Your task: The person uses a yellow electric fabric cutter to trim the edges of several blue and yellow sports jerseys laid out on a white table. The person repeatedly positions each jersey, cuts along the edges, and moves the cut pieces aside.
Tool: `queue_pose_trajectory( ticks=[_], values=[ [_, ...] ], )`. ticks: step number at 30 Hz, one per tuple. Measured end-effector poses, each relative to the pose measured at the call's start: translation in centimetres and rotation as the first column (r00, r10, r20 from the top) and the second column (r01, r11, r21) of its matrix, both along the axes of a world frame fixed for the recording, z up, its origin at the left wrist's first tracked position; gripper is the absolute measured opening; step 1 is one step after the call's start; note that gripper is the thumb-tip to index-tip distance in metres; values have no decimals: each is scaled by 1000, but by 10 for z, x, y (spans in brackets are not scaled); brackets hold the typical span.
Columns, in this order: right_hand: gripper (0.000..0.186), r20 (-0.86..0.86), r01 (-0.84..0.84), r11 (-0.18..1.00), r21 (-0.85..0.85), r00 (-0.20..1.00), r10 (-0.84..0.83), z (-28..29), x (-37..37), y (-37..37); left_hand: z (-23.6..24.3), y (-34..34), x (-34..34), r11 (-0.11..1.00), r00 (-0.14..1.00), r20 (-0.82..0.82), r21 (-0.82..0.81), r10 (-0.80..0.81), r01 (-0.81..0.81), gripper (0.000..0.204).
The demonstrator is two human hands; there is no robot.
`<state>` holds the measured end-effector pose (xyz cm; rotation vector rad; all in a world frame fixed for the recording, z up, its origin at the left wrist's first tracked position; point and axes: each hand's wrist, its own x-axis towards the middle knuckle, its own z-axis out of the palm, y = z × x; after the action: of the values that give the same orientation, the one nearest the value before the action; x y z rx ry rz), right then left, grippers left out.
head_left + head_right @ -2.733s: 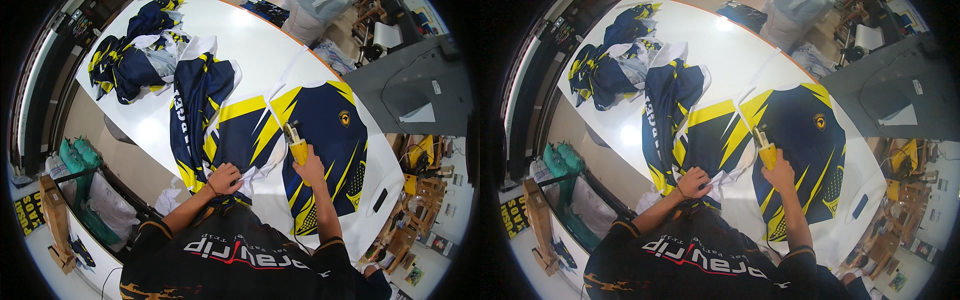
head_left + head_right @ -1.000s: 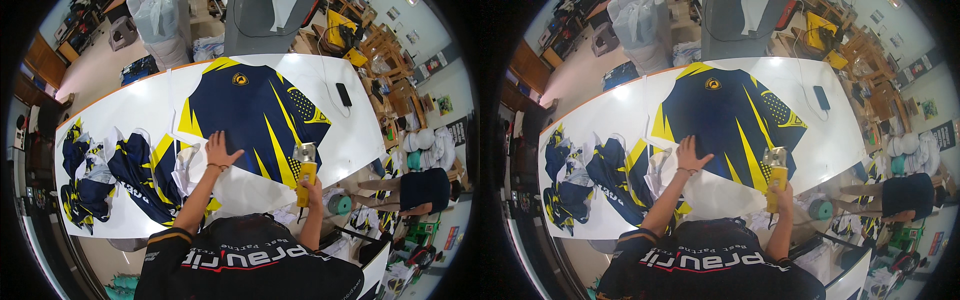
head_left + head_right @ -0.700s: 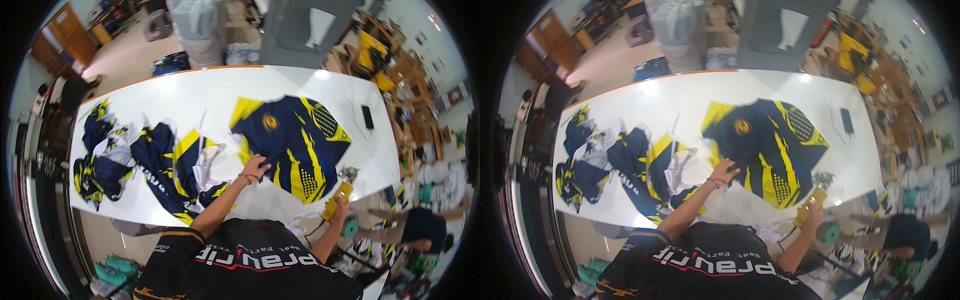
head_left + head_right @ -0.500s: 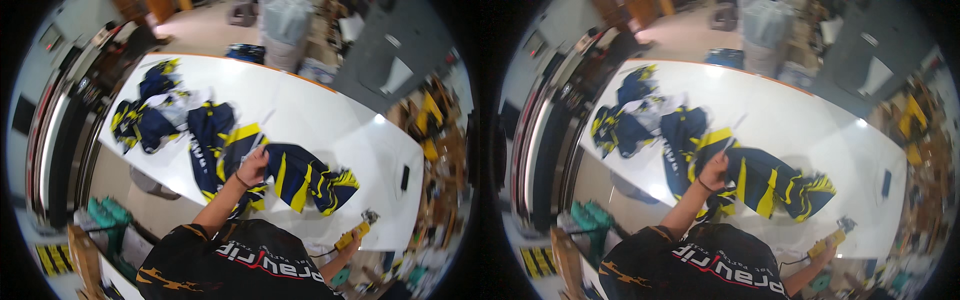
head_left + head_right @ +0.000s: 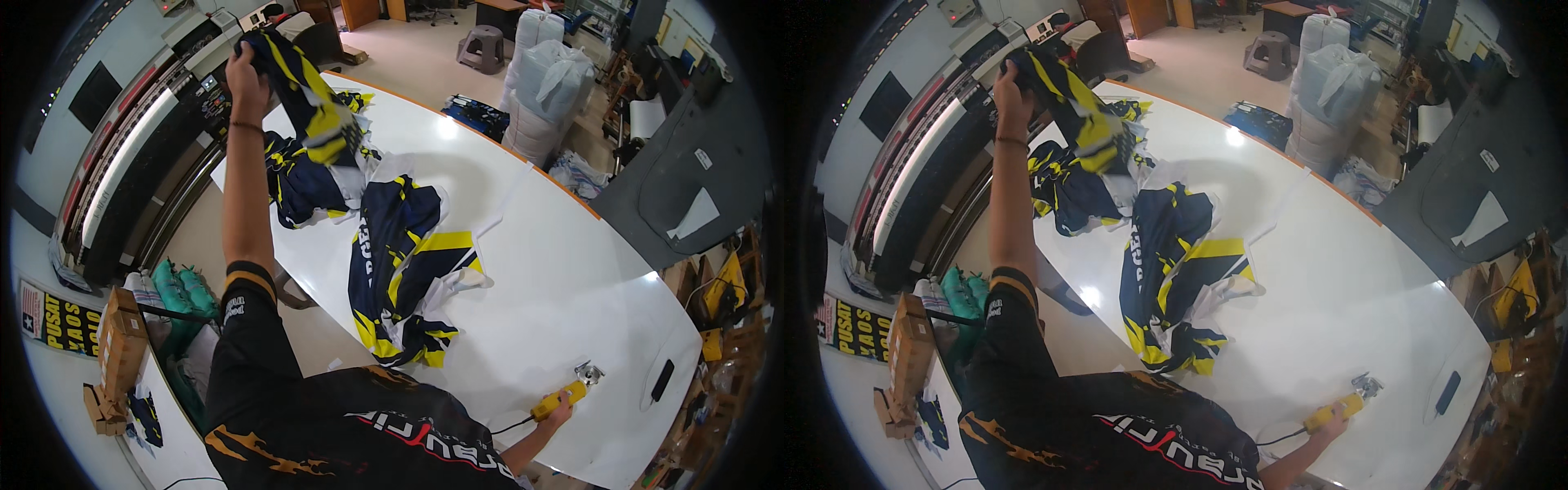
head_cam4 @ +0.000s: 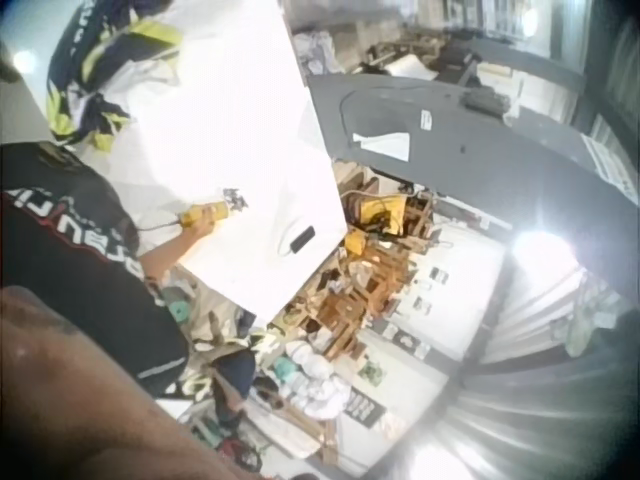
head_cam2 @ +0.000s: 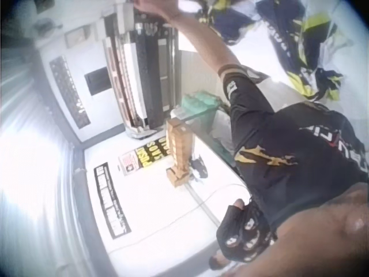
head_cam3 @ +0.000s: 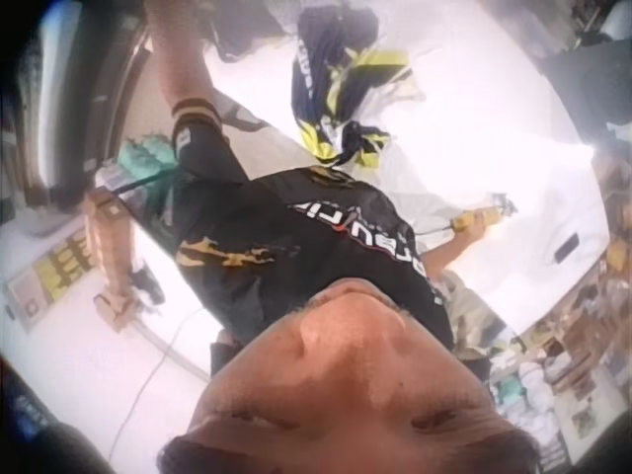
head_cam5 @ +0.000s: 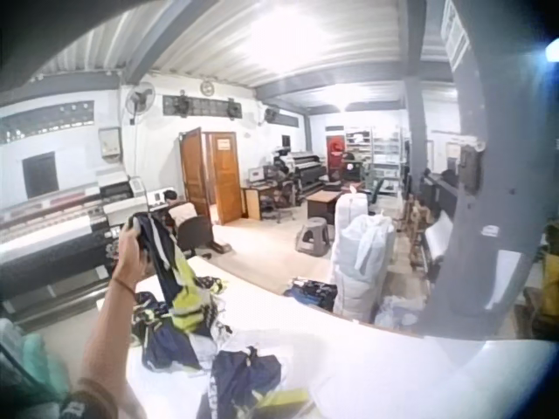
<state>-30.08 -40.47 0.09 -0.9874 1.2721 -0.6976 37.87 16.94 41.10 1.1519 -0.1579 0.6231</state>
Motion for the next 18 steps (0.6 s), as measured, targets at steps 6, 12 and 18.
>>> queue_pose_trajectory(
  ticks=[6,12,18],
  values=[
    [29,18,-54,994,91,998,52,1,-2,-20,11,33,70,978,981,-163,195,101,-68,24],
    [37,-94,-126,992,21,987,127,11,4,-21,-37,20,112,979,983,-151,191,102,-73,20],
    [43,-223,-179,984,16,958,178,-14,-12,-40,-25,-5,145,991,990,-118,112,80,-67,21]
  ],
)
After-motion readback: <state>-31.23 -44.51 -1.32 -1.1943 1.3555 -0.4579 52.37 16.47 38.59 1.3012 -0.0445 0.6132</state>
